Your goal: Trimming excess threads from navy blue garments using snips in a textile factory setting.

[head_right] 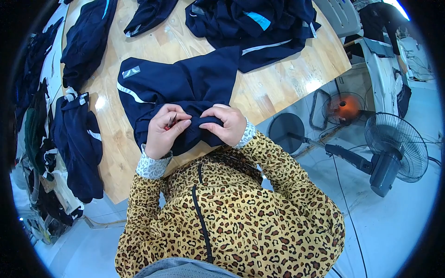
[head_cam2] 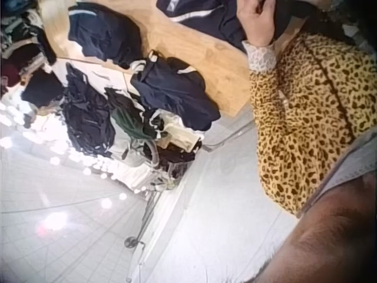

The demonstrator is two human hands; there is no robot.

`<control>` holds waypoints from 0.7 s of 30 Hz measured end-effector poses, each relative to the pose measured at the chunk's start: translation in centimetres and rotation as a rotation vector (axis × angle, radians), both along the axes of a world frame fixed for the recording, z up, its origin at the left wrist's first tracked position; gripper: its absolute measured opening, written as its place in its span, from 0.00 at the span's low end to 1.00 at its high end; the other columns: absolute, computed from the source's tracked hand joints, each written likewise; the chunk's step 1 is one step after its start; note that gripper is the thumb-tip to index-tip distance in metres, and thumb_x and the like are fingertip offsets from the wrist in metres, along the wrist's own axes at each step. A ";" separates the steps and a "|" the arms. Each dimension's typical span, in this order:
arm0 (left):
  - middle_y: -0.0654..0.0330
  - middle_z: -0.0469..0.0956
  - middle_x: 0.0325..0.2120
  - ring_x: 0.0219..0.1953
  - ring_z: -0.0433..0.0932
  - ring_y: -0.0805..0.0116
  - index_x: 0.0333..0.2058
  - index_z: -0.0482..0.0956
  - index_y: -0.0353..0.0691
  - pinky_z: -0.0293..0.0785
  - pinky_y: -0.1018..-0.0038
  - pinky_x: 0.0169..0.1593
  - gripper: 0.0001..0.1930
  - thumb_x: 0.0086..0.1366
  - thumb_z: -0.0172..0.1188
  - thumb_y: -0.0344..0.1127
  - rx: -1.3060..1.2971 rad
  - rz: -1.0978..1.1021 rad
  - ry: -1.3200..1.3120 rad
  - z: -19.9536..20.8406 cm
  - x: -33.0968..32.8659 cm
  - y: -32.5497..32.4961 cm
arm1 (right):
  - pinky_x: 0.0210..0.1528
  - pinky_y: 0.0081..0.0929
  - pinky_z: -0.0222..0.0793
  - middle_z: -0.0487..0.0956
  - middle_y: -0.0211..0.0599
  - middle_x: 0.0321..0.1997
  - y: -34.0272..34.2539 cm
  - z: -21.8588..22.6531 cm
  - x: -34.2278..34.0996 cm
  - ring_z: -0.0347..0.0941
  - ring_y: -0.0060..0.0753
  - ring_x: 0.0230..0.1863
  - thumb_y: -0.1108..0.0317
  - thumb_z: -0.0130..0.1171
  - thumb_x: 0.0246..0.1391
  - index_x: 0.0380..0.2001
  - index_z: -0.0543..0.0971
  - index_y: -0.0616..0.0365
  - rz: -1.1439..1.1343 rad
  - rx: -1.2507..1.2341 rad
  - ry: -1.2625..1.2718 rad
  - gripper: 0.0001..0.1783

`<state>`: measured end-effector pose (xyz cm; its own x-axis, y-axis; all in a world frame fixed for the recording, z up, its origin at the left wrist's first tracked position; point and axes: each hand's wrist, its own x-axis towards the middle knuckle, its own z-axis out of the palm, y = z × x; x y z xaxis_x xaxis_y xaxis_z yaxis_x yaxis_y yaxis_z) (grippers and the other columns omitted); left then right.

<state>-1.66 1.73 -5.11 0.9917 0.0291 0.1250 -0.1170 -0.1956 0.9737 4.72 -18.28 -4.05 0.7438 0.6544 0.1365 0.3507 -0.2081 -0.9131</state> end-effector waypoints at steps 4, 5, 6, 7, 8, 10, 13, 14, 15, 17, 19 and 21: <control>0.63 0.71 0.27 0.22 0.69 0.74 0.31 0.80 0.37 0.65 0.81 0.26 0.06 0.52 0.64 0.27 0.187 -0.072 -0.094 1.7 0.5 -0.9 | 0.31 0.28 0.68 0.75 0.41 0.26 0.0 0.1 0.0 0.73 0.40 0.28 0.72 0.63 0.43 0.31 0.76 0.61 0.021 -0.027 -0.032 0.10; 0.59 0.70 0.26 0.22 0.71 0.68 0.29 0.79 0.36 0.67 0.77 0.25 0.05 0.52 0.63 0.27 0.224 -0.087 -0.099 2.0 0.5 -1.2 | 0.31 0.28 0.68 0.75 0.41 0.26 0.1 0.1 -0.1 0.73 0.41 0.28 0.72 0.63 0.42 0.31 0.76 0.61 0.015 -0.045 -0.044 0.11; 0.59 0.70 0.26 0.22 0.71 0.68 0.29 0.79 0.36 0.67 0.77 0.25 0.05 0.52 0.63 0.27 0.224 -0.088 -0.099 2.1 0.5 -1.5 | 0.31 0.28 0.68 0.75 0.41 0.26 0.1 0.1 -0.1 0.73 0.41 0.28 0.72 0.63 0.42 0.31 0.76 0.61 0.014 -0.044 -0.044 0.11; 0.59 0.70 0.27 0.22 0.71 0.68 0.29 0.78 0.35 0.67 0.78 0.24 0.05 0.53 0.62 0.25 0.297 -0.073 -0.124 2.1 0.4 -1.7 | 0.31 0.29 0.68 0.75 0.42 0.26 0.2 0.0 -0.2 0.73 0.42 0.28 0.72 0.63 0.42 0.31 0.76 0.61 0.021 -0.041 -0.055 0.11; 0.58 0.70 0.28 0.23 0.71 0.69 0.29 0.76 0.34 0.66 0.78 0.24 0.04 0.53 0.61 0.24 0.369 -0.058 -0.148 2.1 0.3 -1.9 | 0.31 0.29 0.68 0.75 0.42 0.26 0.2 0.0 -0.2 0.73 0.43 0.28 0.72 0.63 0.41 0.31 0.76 0.61 0.027 -0.038 -0.067 0.11; 0.57 0.70 0.28 0.23 0.71 0.66 0.29 0.74 0.33 0.66 0.77 0.24 0.04 0.54 0.60 0.23 0.437 -0.029 -0.211 1.8 0.4 -2.4 | 0.31 0.29 0.68 0.75 0.42 0.27 0.2 0.1 -0.2 0.73 0.43 0.29 0.72 0.64 0.41 0.31 0.76 0.61 0.022 -0.038 -0.070 0.11; 0.54 0.69 0.30 0.25 0.71 0.61 0.30 0.70 0.33 0.67 0.76 0.25 0.05 0.55 0.57 0.23 0.520 -0.014 -0.258 1.7 0.4 -2.7 | 0.32 0.29 0.69 0.76 0.42 0.27 0.2 0.0 -0.3 0.74 0.43 0.29 0.72 0.64 0.41 0.31 0.76 0.61 0.009 -0.026 -0.071 0.12; 0.54 0.69 0.30 0.25 0.71 0.63 0.30 0.71 0.33 0.66 0.77 0.27 0.04 0.56 0.56 0.23 0.414 -0.017 -0.190 1.6 0.5 -2.6 | 0.32 0.29 0.69 0.76 0.42 0.27 0.3 0.0 -0.3 0.74 0.43 0.29 0.71 0.64 0.41 0.31 0.76 0.61 0.001 -0.015 -0.068 0.12; 0.55 0.69 0.29 0.26 0.70 0.65 0.29 0.71 0.33 0.66 0.78 0.28 0.02 0.57 0.55 0.23 0.307 -0.020 -0.123 1.4 0.5 -2.5 | 0.32 0.29 0.69 0.76 0.42 0.27 0.3 0.0 -0.3 0.74 0.43 0.29 0.71 0.64 0.41 0.31 0.76 0.61 0.002 -0.014 -0.068 0.12; 0.58 0.69 0.29 0.28 0.69 0.70 0.29 0.72 0.32 0.65 0.79 0.32 0.02 0.58 0.55 0.24 0.042 -0.038 0.036 0.7 0.9 -1.6 | 0.32 0.28 0.69 0.76 0.42 0.28 0.3 0.0 -0.2 0.74 0.41 0.29 0.71 0.64 0.41 0.30 0.76 0.61 0.021 -0.001 -0.012 0.11; 0.61 0.69 0.28 0.28 0.70 0.75 0.30 0.75 0.32 0.66 0.80 0.31 0.03 0.58 0.58 0.26 -0.146 -0.051 0.154 0.7 1.0 -1.2 | 0.32 0.28 0.69 0.76 0.42 0.28 0.2 0.0 -0.2 0.74 0.41 0.30 0.70 0.64 0.41 0.30 0.77 0.61 0.020 0.001 0.005 0.11; 0.60 0.69 0.27 0.27 0.71 0.72 0.30 0.75 0.32 0.67 0.79 0.31 0.03 0.57 0.58 0.26 -0.026 -0.093 0.114 1.3 1.0 -1.0 | 0.33 0.28 0.69 0.76 0.41 0.28 0.1 -0.2 -0.2 0.75 0.40 0.30 0.70 0.64 0.42 0.30 0.77 0.61 0.019 0.002 0.023 0.11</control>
